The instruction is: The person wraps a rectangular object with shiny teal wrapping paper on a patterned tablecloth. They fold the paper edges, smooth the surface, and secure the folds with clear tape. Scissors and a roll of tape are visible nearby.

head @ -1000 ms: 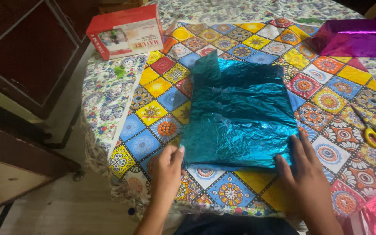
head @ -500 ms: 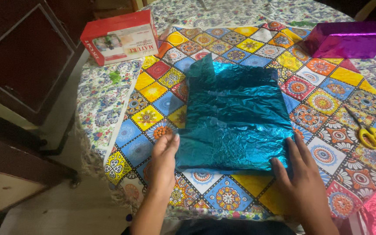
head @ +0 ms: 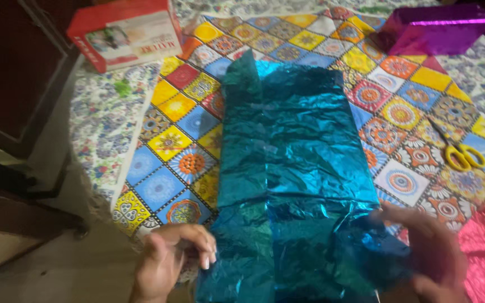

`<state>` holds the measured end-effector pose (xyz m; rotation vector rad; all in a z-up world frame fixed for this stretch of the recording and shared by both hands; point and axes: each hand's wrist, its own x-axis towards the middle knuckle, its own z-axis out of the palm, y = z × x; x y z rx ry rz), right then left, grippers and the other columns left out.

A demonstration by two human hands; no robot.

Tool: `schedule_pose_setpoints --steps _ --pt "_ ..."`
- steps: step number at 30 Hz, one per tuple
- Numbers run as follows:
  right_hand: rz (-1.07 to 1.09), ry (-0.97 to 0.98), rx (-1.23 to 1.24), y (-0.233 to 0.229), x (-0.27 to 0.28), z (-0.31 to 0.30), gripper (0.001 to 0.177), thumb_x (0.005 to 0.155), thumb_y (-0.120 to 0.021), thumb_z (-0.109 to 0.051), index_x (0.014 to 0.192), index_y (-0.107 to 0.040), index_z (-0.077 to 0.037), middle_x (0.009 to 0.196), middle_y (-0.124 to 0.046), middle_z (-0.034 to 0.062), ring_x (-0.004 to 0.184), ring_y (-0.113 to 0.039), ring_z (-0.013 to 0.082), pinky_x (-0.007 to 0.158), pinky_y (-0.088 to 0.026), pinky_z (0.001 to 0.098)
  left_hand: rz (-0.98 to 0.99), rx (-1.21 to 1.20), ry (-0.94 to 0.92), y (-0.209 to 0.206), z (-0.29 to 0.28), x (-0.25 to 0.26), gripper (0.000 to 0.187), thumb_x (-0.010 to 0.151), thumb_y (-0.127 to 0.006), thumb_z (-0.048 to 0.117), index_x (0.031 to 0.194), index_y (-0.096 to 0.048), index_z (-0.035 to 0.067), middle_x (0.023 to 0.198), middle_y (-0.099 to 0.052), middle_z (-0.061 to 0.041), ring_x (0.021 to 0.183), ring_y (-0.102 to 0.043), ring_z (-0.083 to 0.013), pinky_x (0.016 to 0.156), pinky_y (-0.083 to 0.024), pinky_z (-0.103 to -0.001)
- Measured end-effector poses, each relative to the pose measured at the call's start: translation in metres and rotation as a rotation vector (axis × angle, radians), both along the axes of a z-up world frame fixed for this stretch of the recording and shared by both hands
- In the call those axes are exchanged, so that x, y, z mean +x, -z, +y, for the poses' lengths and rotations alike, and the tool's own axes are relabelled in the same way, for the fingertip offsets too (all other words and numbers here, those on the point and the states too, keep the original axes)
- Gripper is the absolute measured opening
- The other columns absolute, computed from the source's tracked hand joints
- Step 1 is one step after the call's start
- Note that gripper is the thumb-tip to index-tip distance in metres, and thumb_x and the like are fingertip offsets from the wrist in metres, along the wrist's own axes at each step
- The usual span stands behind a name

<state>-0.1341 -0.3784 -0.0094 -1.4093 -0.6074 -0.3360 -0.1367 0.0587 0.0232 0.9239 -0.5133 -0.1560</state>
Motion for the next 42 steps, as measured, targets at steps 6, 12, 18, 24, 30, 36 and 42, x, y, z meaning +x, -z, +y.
schedule_pose_setpoints --steps 6,12,18,24,30,36,42 --pt "-0.087 0.167 -0.481 0.024 -0.028 -0.026 0.043 0.099 -0.064 -0.038 0.129 -0.065 -0.008 0.124 -0.072 0.0154 0.119 -0.069 0.0319 0.107 -0.051 0.0469 -0.285 0.953 -0.601 -0.017 -0.023 -0.003 0.012 0.091 -0.072 0.009 0.101 -0.074 0.004 0.098 -0.076 -0.007 0.092 -0.073 -0.0212 0.082 -0.06 -0.035" --pt "-0.324 0.164 -0.934 -0.039 -0.019 -0.002 0.07 0.095 -0.054 -0.058 0.14 -0.058 -0.004 0.148 -0.057 0.0163 0.14 -0.053 0.0342 0.116 -0.037 0.0463 -0.819 1.215 -0.618 -0.046 -0.05 0.028 0.028 0.085 -0.073 0.013 0.112 -0.074 0.005 0.137 -0.064 -0.013 0.128 -0.057 -0.0386 0.104 -0.043 -0.049" --pt "-0.419 0.124 -1.236 -0.057 -0.006 0.049 0.067 0.09 -0.062 -0.055 0.136 -0.057 -0.005 0.149 -0.053 0.0139 0.142 -0.044 0.0346 0.117 -0.027 0.052 -0.908 1.297 -0.419 -0.04 -0.061 0.026 0.029 0.086 -0.07 0.008 0.114 -0.072 0.003 0.148 -0.057 -0.017 0.139 -0.05 -0.0394 0.113 -0.033 -0.056" --pt "-0.286 0.102 -1.096 -0.051 -0.004 0.029 0.056 0.086 -0.07 -0.036 0.133 -0.061 -0.006 0.141 -0.061 0.0094 0.132 -0.056 0.0287 0.11 -0.04 0.0468 -0.503 0.858 -0.671 -0.01 -0.044 0.006 0.025 0.101 -0.059 0.003 0.123 -0.067 -0.004 0.136 -0.071 -0.015 0.139 -0.059 -0.036 0.114 -0.045 -0.047" --pt "-0.201 0.349 -1.085 -0.076 0.006 0.056 0.052 0.083 -0.073 -0.019 0.134 -0.064 -0.013 0.142 -0.063 0.0075 0.13 -0.058 0.0276 0.105 -0.047 0.0427 0.34 0.884 -0.799 0.005 -0.028 0.014 0.032 0.085 -0.077 0.025 0.109 -0.074 0.004 0.091 -0.076 -0.011 0.072 -0.068 -0.028 0.057 -0.054 -0.044" --pt "-0.525 0.073 -1.095 -0.073 0.011 0.15 0.059 0.082 -0.073 -0.032 0.132 -0.06 -0.004 0.145 -0.054 0.0151 0.133 -0.048 0.0372 0.109 -0.036 0.0528 0.294 1.405 -0.688 -0.011 -0.042 0.006 0.052 0.077 -0.08 0.037 0.123 -0.068 0.016 0.096 -0.077 -0.011 0.082 -0.075 -0.0291 0.071 -0.056 -0.042" --pt "-0.582 0.015 -1.166 -0.07 0.009 0.174 0.054 0.088 -0.067 -0.037 0.129 -0.061 -0.004 0.148 -0.051 0.0169 0.132 -0.048 0.0367 0.109 -0.034 0.0554 0.232 1.399 -0.733 -0.01 -0.051 -0.016 0.057 0.08 -0.08 0.035 0.131 -0.06 0.017 0.11 -0.073 -0.013 0.103 -0.07 -0.0343 0.084 -0.055 -0.045"
